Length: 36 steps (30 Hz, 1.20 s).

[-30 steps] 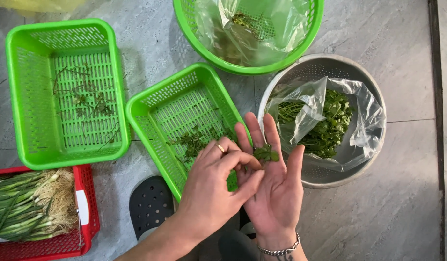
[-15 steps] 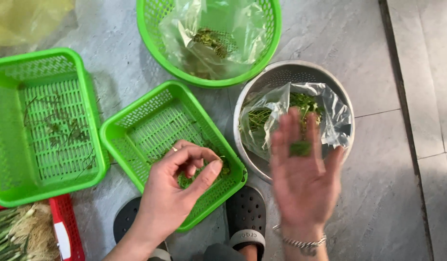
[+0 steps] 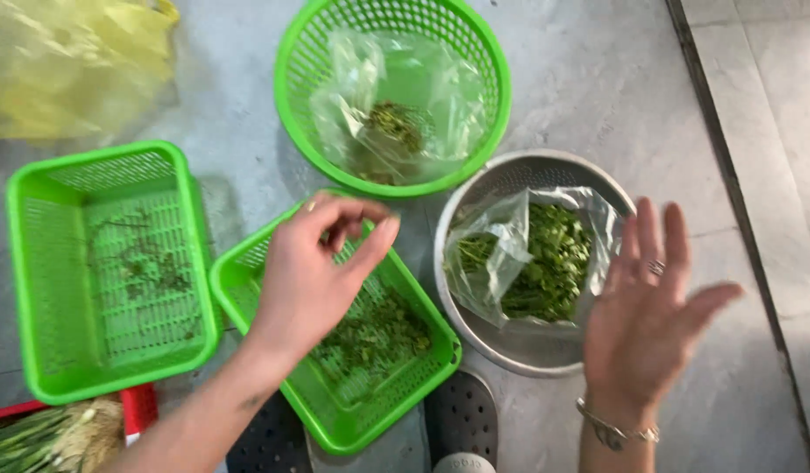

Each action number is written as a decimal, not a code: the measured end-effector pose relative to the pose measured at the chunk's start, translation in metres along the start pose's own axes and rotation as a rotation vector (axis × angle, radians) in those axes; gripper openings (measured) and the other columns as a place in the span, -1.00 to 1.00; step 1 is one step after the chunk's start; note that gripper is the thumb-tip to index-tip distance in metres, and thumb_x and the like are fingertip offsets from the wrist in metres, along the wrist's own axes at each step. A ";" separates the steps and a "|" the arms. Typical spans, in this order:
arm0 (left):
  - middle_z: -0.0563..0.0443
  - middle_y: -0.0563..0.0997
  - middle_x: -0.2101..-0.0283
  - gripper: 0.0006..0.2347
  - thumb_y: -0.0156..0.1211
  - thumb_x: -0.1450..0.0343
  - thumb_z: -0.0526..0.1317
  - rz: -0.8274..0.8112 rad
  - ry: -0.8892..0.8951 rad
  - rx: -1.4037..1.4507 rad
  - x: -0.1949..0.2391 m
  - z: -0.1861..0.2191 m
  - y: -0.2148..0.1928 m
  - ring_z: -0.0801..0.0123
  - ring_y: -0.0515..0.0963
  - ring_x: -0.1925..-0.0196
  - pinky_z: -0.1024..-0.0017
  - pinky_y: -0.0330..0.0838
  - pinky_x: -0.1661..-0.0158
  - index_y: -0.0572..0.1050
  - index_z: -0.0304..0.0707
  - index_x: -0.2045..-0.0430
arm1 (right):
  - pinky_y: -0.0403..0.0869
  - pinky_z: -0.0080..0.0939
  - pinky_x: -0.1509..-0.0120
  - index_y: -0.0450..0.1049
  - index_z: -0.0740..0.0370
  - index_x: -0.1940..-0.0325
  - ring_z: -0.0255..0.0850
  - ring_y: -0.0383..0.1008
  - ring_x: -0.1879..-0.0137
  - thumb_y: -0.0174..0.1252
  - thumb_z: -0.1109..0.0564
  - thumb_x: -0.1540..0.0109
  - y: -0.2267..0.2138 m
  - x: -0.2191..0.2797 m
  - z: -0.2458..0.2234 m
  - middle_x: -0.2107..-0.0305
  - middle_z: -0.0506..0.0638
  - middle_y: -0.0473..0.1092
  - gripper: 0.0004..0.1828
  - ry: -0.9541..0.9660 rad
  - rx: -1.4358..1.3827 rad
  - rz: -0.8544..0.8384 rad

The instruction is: The person sits on the floor and sorts green leafy herbs by hand, picking them from a green basket, removing stems, and placing the leaves into a plastic bag inside a metal colander. Discarded stems are placed into a separate green basket.

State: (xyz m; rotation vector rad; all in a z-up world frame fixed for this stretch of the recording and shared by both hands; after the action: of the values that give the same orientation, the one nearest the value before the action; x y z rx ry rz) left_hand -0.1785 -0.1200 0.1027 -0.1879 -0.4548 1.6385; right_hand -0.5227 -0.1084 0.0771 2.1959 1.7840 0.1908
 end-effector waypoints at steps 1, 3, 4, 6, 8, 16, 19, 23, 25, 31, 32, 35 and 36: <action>0.19 0.52 0.28 -0.82 0.55 -0.64 -0.04 0.015 0.051 -0.014 -0.019 0.005 -0.002 0.49 0.38 0.29 0.38 0.31 0.28 0.85 -0.08 0.05 | -0.14 0.30 -1.11 0.19 -0.06 -0.91 0.12 0.02 -1.06 -0.11 -0.78 -0.45 0.009 0.001 -0.010 -0.88 0.14 0.15 0.15 0.000 0.064 0.025; 0.20 0.55 0.27 -0.83 0.55 -0.65 -0.03 0.040 0.105 -0.037 -0.060 0.013 -0.002 0.49 0.37 0.30 0.36 0.30 0.31 0.84 -0.05 0.04 | -0.17 0.43 -1.03 0.07 0.00 -0.94 0.29 -0.11 -1.09 -0.08 -0.84 -0.39 0.019 0.006 -0.024 -0.94 0.30 0.00 0.28 -0.002 0.117 0.044; 0.22 0.60 0.25 -0.83 0.57 -0.63 0.00 0.084 0.147 -0.079 -0.083 0.016 -0.001 0.50 0.44 0.27 0.36 0.36 0.30 0.84 0.00 0.08 | -0.07 0.31 -1.05 0.16 -0.08 -0.91 0.22 -0.03 -1.10 0.04 -0.88 -0.34 0.020 0.011 -0.027 -0.94 0.21 0.08 0.29 0.026 0.113 0.083; 0.24 0.66 0.23 -0.84 0.59 -0.62 0.03 0.134 0.184 -0.123 -0.124 0.024 0.000 0.50 0.52 0.24 0.36 0.42 0.28 0.84 0.06 0.12 | 0.04 0.19 -1.08 0.25 -0.16 -0.88 0.16 0.05 -1.11 0.16 -0.92 -0.28 0.027 0.016 -0.033 -0.93 0.13 0.16 0.31 0.057 0.106 0.116; 0.27 0.82 0.47 -0.85 0.48 -0.70 -0.16 0.079 0.128 -0.192 -0.160 0.032 0.003 0.67 0.43 0.59 0.56 0.56 0.40 0.95 -0.01 0.15 | 0.30 0.02 -1.04 0.41 -0.24 -0.78 -0.01 0.29 -1.04 0.31 -0.93 -0.11 0.034 0.020 -0.038 -0.87 0.01 0.33 0.32 0.126 0.074 0.222; 0.31 0.93 0.26 -0.86 0.40 -0.61 -0.11 0.291 0.419 -0.165 -0.122 -0.029 -0.037 0.53 0.88 0.23 0.34 0.72 0.17 0.86 0.02 0.21 | 0.61 0.02 -0.99 0.53 -0.05 -0.68 0.02 0.63 -0.78 0.25 -0.64 -0.35 0.039 0.050 -0.013 -0.66 0.10 0.54 -0.02 0.244 0.078 0.129; 0.31 0.90 0.35 -0.73 0.24 -0.71 -0.01 0.156 0.266 -0.181 -0.070 -0.079 -0.048 0.55 0.81 0.35 0.35 0.66 0.24 0.78 0.03 0.31 | 0.75 -0.02 -0.70 0.63 0.29 -0.45 0.05 0.78 -0.41 0.03 -0.11 -0.63 0.072 0.079 -0.012 -0.30 0.23 0.69 -0.48 0.286 0.394 -0.092; -0.10 0.87 0.33 -0.72 0.34 -0.69 0.03 -0.320 -0.204 -0.756 -0.017 -0.177 -0.036 -0.15 0.89 0.19 -0.24 0.71 0.13 0.82 0.06 0.37 | 0.81 -0.06 -0.48 0.72 0.39 -0.34 0.00 0.88 -0.24 0.19 0.33 -0.54 0.085 0.110 0.004 -0.14 0.25 0.83 -0.68 0.499 0.661 -0.369; -0.07 0.88 0.13 -0.83 0.42 -0.70 -0.03 -0.422 -0.280 -0.822 0.002 -0.186 -0.028 -0.03 0.89 0.03 -0.14 0.79 -0.04 0.80 0.00 0.17 | 0.80 -0.13 -0.37 0.76 0.29 -0.37 -0.11 0.87 -0.13 0.26 0.24 -0.51 0.083 0.123 0.024 -0.12 0.14 0.87 -0.64 0.536 0.732 -0.440; -0.27 0.62 -0.28 -0.46 0.72 -0.54 -0.04 -0.522 -0.247 -0.890 0.033 -0.212 0.014 0.03 0.73 -0.17 0.17 0.93 -0.05 0.53 -0.20 -0.34 | 0.70 -0.29 -0.11 0.88 -0.06 -0.29 -0.38 0.88 0.05 0.39 -0.06 -0.48 0.043 0.186 0.098 -0.02 -0.20 0.92 -0.66 0.408 0.905 -0.846; -0.40 0.46 -0.63 -0.11 0.80 -0.41 0.07 -0.555 -0.211 -0.892 0.037 -0.210 0.021 -0.12 0.64 -0.43 0.09 0.92 -0.10 0.38 -0.14 -0.66 | 0.69 -0.25 -0.15 0.85 -0.07 -0.30 -0.35 0.87 0.03 0.37 -0.07 -0.50 0.035 0.200 0.109 -0.06 -0.23 0.91 -0.67 0.396 0.904 -0.940; -0.36 0.34 -0.72 -0.03 0.93 -0.32 -0.01 -0.608 -0.177 -0.856 0.056 -0.210 0.039 -0.19 0.51 -0.55 -0.08 0.75 -0.32 0.37 -0.01 -0.67 | 0.43 -0.30 0.24 0.93 -0.13 -0.20 -0.38 0.30 0.42 0.50 0.00 -0.46 0.000 0.244 0.135 0.40 -0.27 0.67 -0.75 0.421 0.813 -0.918; -0.36 0.34 -0.72 -0.03 0.93 -0.32 -0.01 -0.612 -0.176 -0.854 0.058 -0.215 0.044 -0.19 0.51 -0.55 -0.08 0.75 -0.32 0.37 -0.01 -0.67 | 0.43 -0.30 0.24 0.93 -0.13 -0.20 -0.38 0.30 0.42 0.50 0.00 -0.46 -0.014 0.258 0.143 0.40 -0.27 0.67 -0.75 0.424 0.815 -0.915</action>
State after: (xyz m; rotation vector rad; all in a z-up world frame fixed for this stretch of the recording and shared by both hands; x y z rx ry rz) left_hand -0.1433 -0.0270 -0.1010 -0.4835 -1.2057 0.7862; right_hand -0.4373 0.1236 -0.0854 1.4847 3.3410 -0.3687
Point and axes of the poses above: each hand's wrist, its own x-axis away from the middle knuckle, its own y-axis out of the palm, z = x × y, the point moved 2 cm from there along -x, towards the middle knuckle
